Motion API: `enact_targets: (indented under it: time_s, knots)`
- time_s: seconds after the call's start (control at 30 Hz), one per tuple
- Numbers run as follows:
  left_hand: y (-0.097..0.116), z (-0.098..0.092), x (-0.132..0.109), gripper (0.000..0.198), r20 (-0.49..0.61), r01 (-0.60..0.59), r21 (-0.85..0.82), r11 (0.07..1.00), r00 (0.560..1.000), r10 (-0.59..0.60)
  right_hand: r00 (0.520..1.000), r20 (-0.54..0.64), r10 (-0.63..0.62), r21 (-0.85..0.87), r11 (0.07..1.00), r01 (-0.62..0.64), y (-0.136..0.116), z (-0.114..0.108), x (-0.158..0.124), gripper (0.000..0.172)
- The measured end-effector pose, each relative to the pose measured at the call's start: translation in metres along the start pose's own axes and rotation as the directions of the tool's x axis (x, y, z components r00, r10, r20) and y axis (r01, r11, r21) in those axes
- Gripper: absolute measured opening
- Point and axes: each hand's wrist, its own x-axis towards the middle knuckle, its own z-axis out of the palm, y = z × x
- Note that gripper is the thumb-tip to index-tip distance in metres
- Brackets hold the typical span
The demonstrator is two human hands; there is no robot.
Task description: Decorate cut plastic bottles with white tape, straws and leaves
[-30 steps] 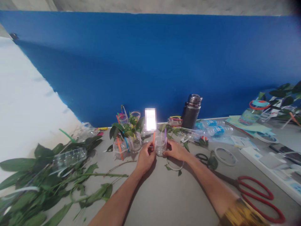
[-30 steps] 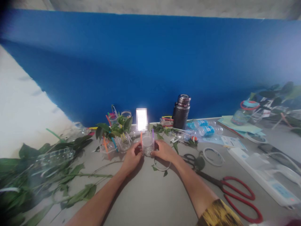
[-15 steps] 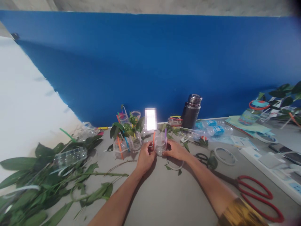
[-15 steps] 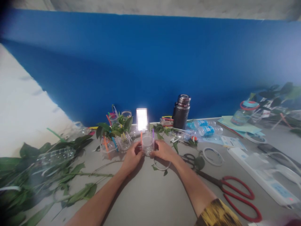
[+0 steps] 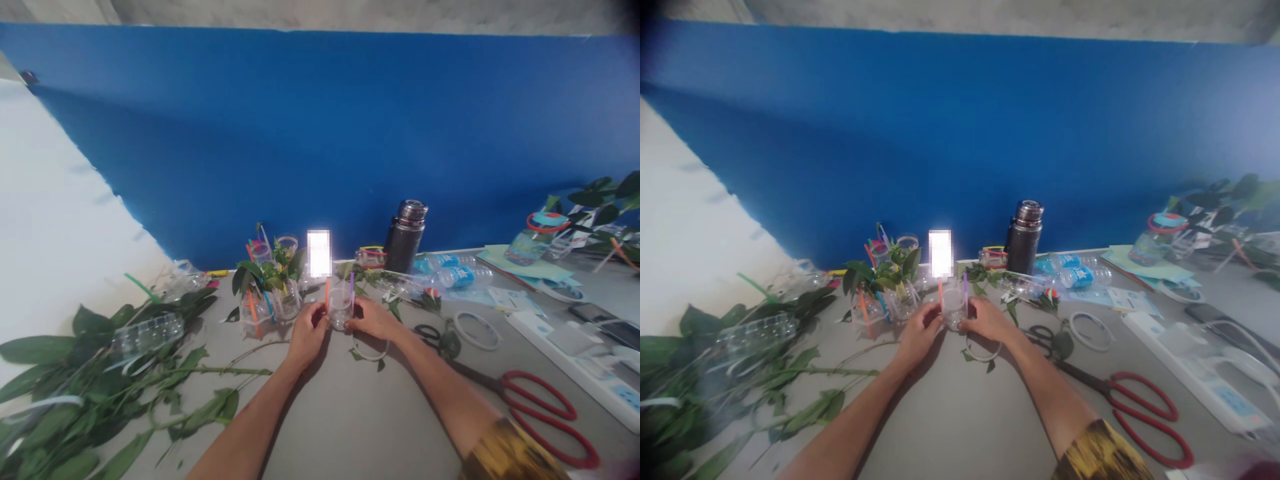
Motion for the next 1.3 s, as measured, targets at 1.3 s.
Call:
enact_targets:
  time_s: [1.3]
  knots:
    - [-0.001, -0.003, 0.000, 0.036, -0.065, 0.024, -0.035, 0.999, 0.998, -0.026, 0.999, -0.032, -0.018, 0.017, 1.000, 0.019, 0.008, 0.000, -0.002, 0.043]
